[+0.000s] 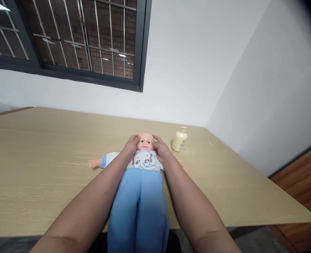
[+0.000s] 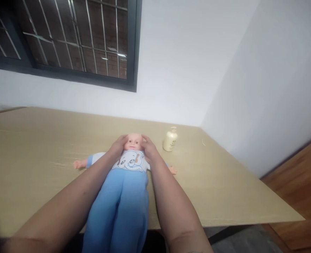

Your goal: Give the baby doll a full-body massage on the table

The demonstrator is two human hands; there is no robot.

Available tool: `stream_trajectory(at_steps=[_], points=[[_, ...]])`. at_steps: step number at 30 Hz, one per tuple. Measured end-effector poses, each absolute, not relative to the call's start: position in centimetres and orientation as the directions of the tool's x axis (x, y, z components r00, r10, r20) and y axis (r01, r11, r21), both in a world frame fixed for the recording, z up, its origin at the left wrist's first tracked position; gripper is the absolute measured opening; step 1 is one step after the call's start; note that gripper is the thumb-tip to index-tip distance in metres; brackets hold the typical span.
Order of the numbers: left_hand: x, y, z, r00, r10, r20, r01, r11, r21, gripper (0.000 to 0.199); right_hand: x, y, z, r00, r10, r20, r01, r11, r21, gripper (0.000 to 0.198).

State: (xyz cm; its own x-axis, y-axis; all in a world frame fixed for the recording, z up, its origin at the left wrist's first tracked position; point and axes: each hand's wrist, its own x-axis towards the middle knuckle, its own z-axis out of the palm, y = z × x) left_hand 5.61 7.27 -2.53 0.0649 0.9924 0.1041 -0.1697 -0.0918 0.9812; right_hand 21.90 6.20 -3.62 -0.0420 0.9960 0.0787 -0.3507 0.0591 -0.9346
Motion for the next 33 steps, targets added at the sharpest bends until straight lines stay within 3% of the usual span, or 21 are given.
stream_trajectory(at_steps=[6, 11, 17, 21, 24, 29, 33], points=[[5.4, 6.5, -2.1, 0.050, 0.995, 0.092, -0.072, -0.088, 0.993, 0.064, 21.0, 6.1, -3.2, 0.015, 0.994, 0.106, -0.214, 0.106, -0.971, 0.071], [5.4, 6.7, -2.2, 0.012, 0.996, 0.086, -0.042, -0.086, 0.995, 0.060, 20.7, 6.5, -3.4, 0.101, 0.987, 0.125, -0.071, 0.132, -0.989, 0.065], [5.7, 7.6, -3.0, 0.010, 0.996, 0.085, -0.128, -0.083, 0.988, 0.043, 20.9, 6.6, -3.7, 0.072, 0.996, 0.046, -0.231, 0.061, -0.971, 0.060], [5.7, 7.9, -3.3, 0.060, 0.993, 0.101, -0.232, -0.084, 0.969, 0.041, 21.2, 6.3, -3.5, 0.012, 1.000, 0.004, -0.415, 0.008, -0.910, 0.071], [5.5, 7.6, -3.1, 0.080, 0.990, 0.119, -0.254, -0.095, 0.963, 0.044, 21.3, 6.0, -3.2, -0.021, 1.000, -0.005, -0.449, -0.014, -0.893, 0.078], [5.4, 6.4, -2.1, 0.102, 0.982, 0.159, -0.215, -0.134, 0.967, 0.058, 20.9, 5.3, -2.6, 0.066, 0.992, 0.111, -0.229, 0.123, -0.966, 0.078], [5.5, 5.9, -1.7, 0.064, 0.983, 0.171, -0.081, -0.166, 0.983, 0.066, 20.7, 5.2, -2.2, 0.152, 0.977, 0.150, -0.028, 0.156, -0.987, 0.076]])
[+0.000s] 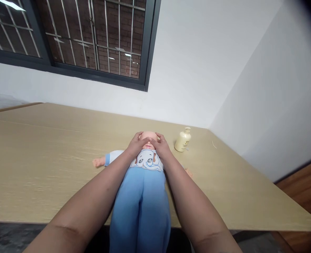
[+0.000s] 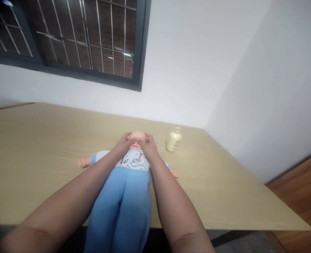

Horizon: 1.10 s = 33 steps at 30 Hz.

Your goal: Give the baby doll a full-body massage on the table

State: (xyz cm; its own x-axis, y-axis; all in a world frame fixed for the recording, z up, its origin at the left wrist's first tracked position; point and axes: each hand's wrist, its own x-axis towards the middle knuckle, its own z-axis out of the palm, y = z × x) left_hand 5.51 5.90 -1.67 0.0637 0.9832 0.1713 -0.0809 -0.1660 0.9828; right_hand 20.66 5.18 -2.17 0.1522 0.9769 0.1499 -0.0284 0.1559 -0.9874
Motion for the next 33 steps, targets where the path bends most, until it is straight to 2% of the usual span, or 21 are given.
stream_trajectory(at_steps=[2, 6, 11, 13, 16, 21, 24, 28, 33], points=[[5.6, 5.9, -1.6, 0.049, 0.984, 0.173, -0.050, -0.171, 0.984, 0.065, 20.6, 5.3, -2.2, 0.167, 0.973, 0.159, -0.016, 0.164, -0.986, 0.070], [5.6, 6.3, -1.9, 0.027, 0.986, 0.164, -0.112, -0.160, 0.981, 0.055, 20.5, 5.7, -2.7, 0.128, 0.982, 0.138, -0.172, 0.159, -0.972, 0.061], [5.5, 7.0, -2.7, 0.062, 0.985, 0.159, -0.243, -0.140, 0.960, 0.046, 21.2, 5.3, -2.5, 0.009, 0.999, 0.033, -0.410, 0.034, -0.911, 0.063], [5.4, 7.1, -2.9, 0.086, 0.982, 0.166, -0.330, -0.129, 0.935, 0.047, 21.5, 5.0, -2.2, -0.047, 0.999, 0.013, -0.453, -0.009, -0.892, 0.065], [5.3, 7.0, -2.8, 0.111, 0.978, 0.179, -0.344, -0.132, 0.930, 0.054, 21.4, 4.7, -2.0, -0.036, 0.998, 0.043, -0.405, 0.025, -0.914, 0.069], [5.4, 6.3, -2.1, 0.115, 0.967, 0.226, -0.110, -0.213, 0.971, 0.068, 20.8, 5.0, -2.4, 0.116, 0.982, 0.149, -0.072, 0.158, -0.985, 0.077], [5.5, 6.1, -1.8, 0.112, 0.968, 0.227, -0.052, -0.222, 0.974, 0.066, 20.8, 5.4, -2.7, 0.140, 0.973, 0.183, -0.003, 0.185, -0.983, 0.072], [5.7, 6.3, -1.8, 0.074, 0.973, 0.217, -0.032, -0.215, 0.976, 0.054, 20.8, 5.5, -2.8, 0.130, 0.977, 0.170, -0.090, 0.183, -0.979, 0.062], [5.6, 7.0, -2.7, 0.077, 0.982, 0.173, -0.211, -0.153, 0.965, 0.048, 21.2, 4.9, -2.3, 0.013, 0.999, 0.044, -0.368, 0.046, -0.929, 0.057]])
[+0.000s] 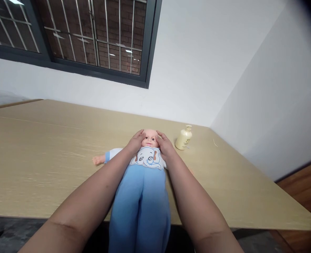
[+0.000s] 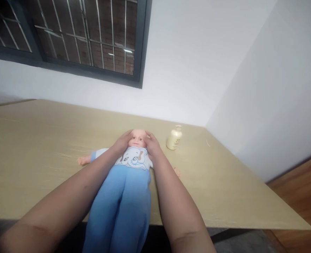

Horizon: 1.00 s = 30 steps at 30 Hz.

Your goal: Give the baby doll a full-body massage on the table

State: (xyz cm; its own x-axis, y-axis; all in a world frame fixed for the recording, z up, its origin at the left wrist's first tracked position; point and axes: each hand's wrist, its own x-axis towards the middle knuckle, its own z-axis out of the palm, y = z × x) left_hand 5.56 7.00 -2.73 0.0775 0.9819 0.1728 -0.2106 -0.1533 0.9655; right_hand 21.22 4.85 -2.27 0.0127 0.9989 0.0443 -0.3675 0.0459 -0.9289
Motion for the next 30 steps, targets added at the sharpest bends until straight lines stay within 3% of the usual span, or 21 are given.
stream_trajectory(at_steps=[3, 7, 13, 16, 22, 28, 30], points=[[5.4, 7.2, -3.2, 0.091, 0.984, 0.156, -0.301, -0.122, 0.946, 0.051, 21.8, 4.2, -1.8, -0.091, 0.996, 0.021, -0.430, -0.021, -0.902, 0.065], [5.2, 7.0, -3.1, 0.154, 0.977, 0.146, -0.373, -0.079, 0.925, 0.055, 21.9, 3.8, -1.5, -0.123, 0.992, 0.038, -0.394, -0.013, -0.919, 0.076], [5.2, 6.4, -2.4, 0.124, 0.963, 0.237, -0.062, -0.231, 0.971, 0.068, 21.0, 4.6, -2.1, 0.055, 0.987, 0.149, -0.080, 0.153, -0.985, 0.073], [5.3, 6.4, -2.3, 0.095, 0.961, 0.259, -0.014, -0.258, 0.966, 0.066, 20.8, 4.9, -2.3, 0.103, 0.979, 0.177, 0.000, 0.178, -0.984, 0.069], [5.3, 6.6, -2.3, 0.058, 0.980, 0.192, -0.143, -0.182, 0.973, 0.049, 21.0, 5.1, -2.4, 0.046, 0.992, 0.121, -0.220, 0.128, -0.967, 0.056], [4.7, 7.0, -2.9, 0.260, 0.958, 0.124, -0.435, 0.001, 0.901, 0.055, 22.4, 4.7, -2.4, -0.133, 0.990, 0.054, -0.419, -0.007, -0.908, 0.070], [4.6, 6.9, -2.9, 0.265, 0.957, 0.119, -0.452, 0.015, 0.892, 0.057, 22.4, 4.6, -2.4, -0.158, 0.985, 0.061, -0.432, -0.013, -0.902, 0.075]])
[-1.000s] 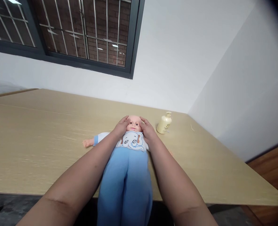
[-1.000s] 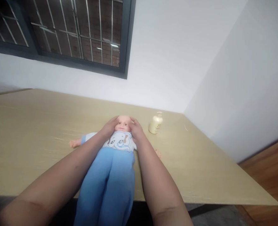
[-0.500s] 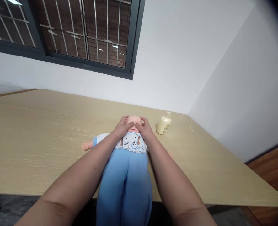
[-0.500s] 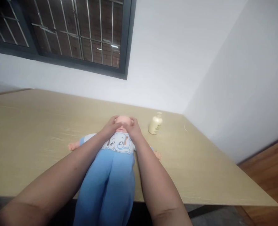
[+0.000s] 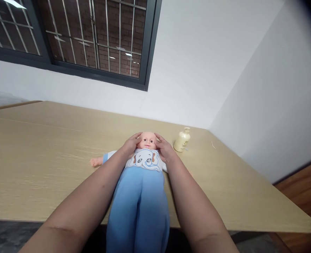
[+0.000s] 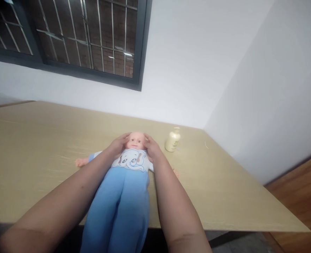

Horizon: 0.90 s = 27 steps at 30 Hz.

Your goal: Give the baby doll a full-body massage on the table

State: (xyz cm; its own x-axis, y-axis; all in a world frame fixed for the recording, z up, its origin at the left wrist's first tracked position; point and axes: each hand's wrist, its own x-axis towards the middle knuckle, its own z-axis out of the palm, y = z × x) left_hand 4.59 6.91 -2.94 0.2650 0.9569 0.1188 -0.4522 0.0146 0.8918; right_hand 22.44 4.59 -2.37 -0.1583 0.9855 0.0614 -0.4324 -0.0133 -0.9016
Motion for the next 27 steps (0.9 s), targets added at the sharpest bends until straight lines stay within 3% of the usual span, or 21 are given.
stream_trajectory(at_steps=[3, 7, 9, 14, 19, 23, 27], points=[[4.6, 6.5, -2.7, 0.232, 0.962, 0.145, -0.328, -0.062, 0.942, 0.062, 21.9, 4.5, -2.3, -0.098, 0.991, 0.090, -0.336, 0.053, -0.941, 0.078], [5.0, 6.1, -2.2, 0.133, 0.966, 0.222, -0.081, -0.212, 0.974, 0.068, 20.9, 4.8, -2.2, 0.067, 0.985, 0.161, -0.053, 0.165, -0.985, 0.071], [5.2, 6.2, -2.1, 0.081, 0.968, 0.237, -0.051, -0.233, 0.971, 0.064, 20.6, 5.0, -2.3, 0.114, 0.977, 0.179, 0.009, 0.179, -0.984, 0.066], [5.3, 6.7, -2.4, 0.057, 0.981, 0.184, -0.142, -0.174, 0.974, 0.051, 21.1, 5.2, -2.6, 0.057, 0.989, 0.137, -0.175, 0.145, -0.974, 0.054], [4.3, 6.9, -2.7, 0.283, 0.949, 0.140, -0.391, -0.019, 0.920, 0.056, 23.1, 4.6, -2.3, -0.175, 0.982, 0.076, -0.389, 0.002, -0.921, 0.064], [3.6, 6.5, -2.4, 0.379, 0.920, 0.103, -0.427, 0.074, 0.901, 0.070, 23.7, 3.9, -1.8, -0.284, 0.954, 0.092, -0.412, -0.035, -0.911, 0.071], [3.4, 5.9, -2.0, 0.385, 0.920, 0.076, -0.357, 0.072, 0.931, 0.110, 22.9, 3.8, -1.8, -0.265, 0.958, 0.105, -0.265, 0.032, -0.964, 0.085]])
